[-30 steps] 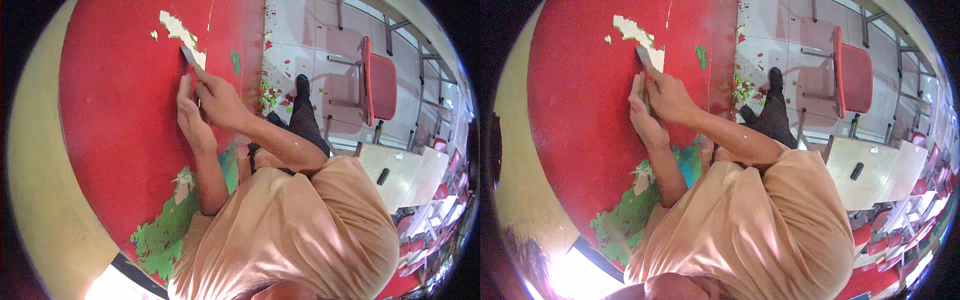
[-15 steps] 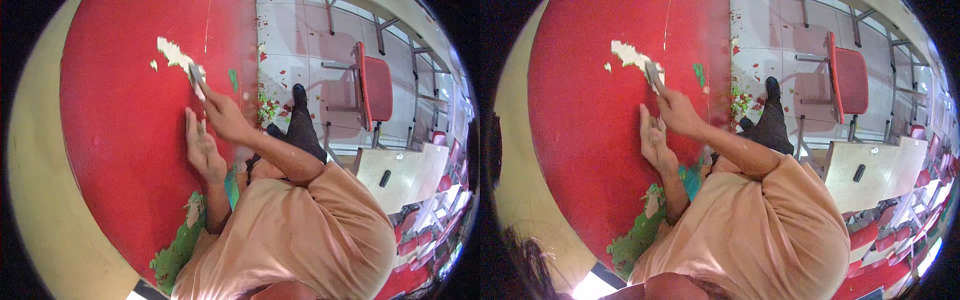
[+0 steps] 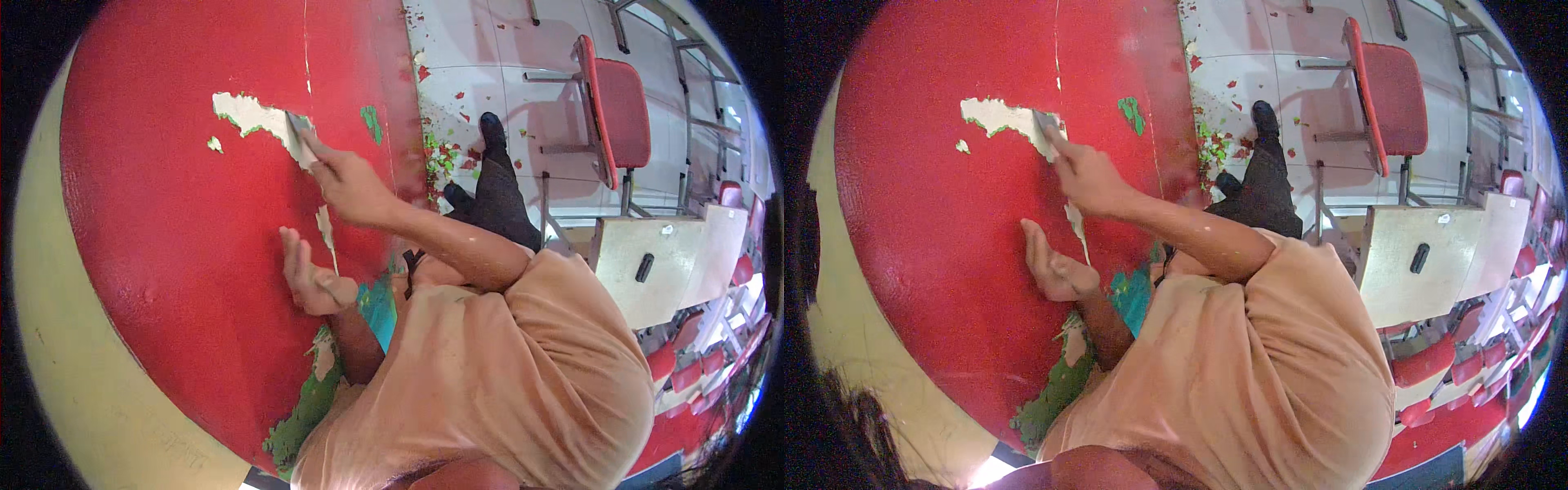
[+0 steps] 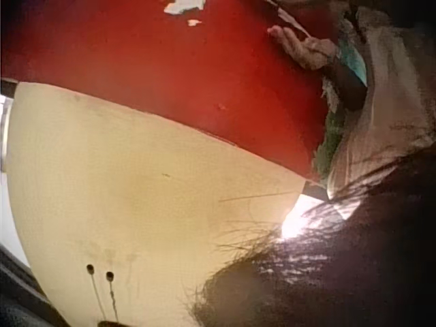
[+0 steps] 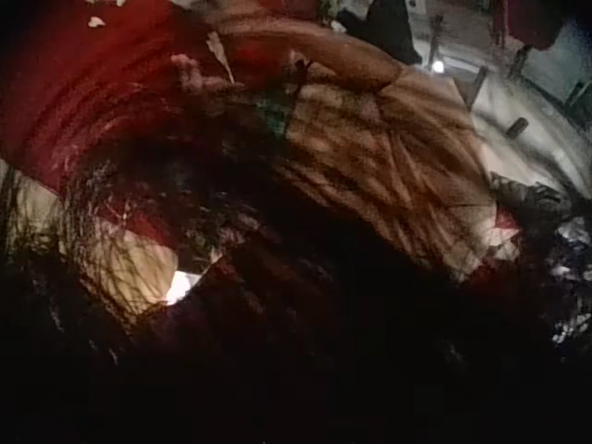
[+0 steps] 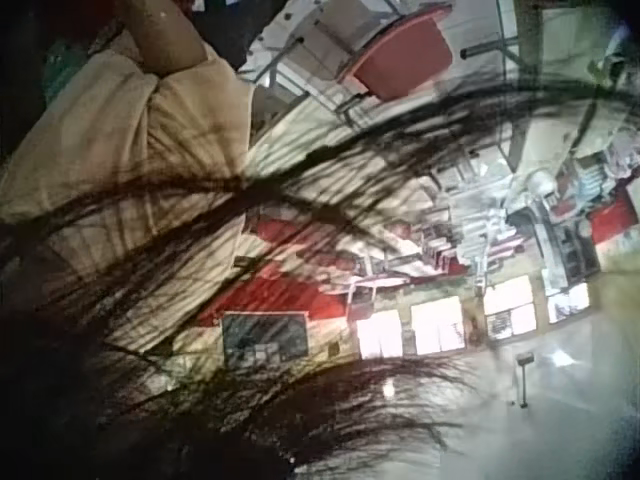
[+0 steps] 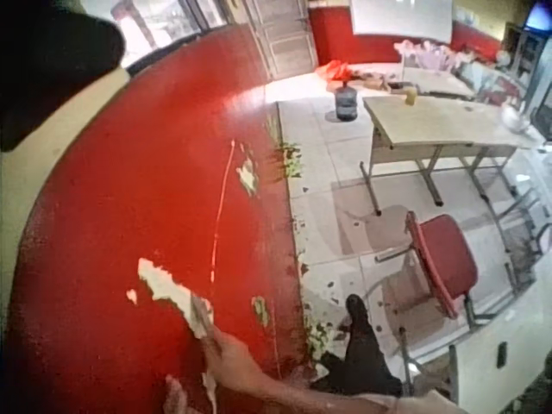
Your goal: The person scrapes paint off the surface of a wall using a putty knife.
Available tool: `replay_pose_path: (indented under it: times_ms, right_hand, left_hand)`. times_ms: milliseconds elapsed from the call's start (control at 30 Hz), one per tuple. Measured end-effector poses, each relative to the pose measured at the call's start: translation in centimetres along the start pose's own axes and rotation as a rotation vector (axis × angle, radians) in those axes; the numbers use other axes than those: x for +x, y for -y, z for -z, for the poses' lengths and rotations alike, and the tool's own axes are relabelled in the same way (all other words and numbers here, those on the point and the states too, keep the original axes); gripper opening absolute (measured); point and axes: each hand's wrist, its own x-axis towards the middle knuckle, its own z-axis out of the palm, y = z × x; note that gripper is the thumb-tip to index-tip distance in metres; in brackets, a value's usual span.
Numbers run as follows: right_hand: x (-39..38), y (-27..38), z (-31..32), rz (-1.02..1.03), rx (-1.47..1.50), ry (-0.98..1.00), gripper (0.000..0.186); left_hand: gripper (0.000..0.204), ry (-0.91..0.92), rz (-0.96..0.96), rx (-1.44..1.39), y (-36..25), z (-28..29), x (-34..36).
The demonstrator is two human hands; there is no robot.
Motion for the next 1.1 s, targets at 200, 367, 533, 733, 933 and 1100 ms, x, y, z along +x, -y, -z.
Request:
replay_pose_path:
  times_ms: [200,367,533,733,933,1100]
  right_hand:
    - [3.5,0.4,0.6,0.129,-0.077,-0.071,0.051]
    - [2.7,-1.4,1.0,0.206,-0.118,-0.113,0.039]
    - [4.1,1.4,2.1,0.124,0.054,-0.115,0.025]
    - [8.2,0.4,2.1,0.207,-0.165,-0.2,0.032]
    - [-0.6,-0.7,0.2,0.295,-0.093,-0.138,0.041]
    - [3.6,-0.5,0.2,0.253,-0.068,-0.096,0.033]
  left_hand:
    - [0.037,0.06,-0.138,0.145,-0.6,0.4,0.4]
    - [0.034,0.087,-0.187,0.152,-0.1,0.0,0.6]
    - [0.032,0.031,-0.19,0.139,0.0,-0.1,0.9]
    - [0.03,0.023,-0.196,0.102,-0.3,-0.5,1.1]
    - [0.031,0.05,-0.229,0.142,0.0,-0.6,0.8]
    - [0.031,0.061,-0.224,0.187,0.2,-0.1,0.5]
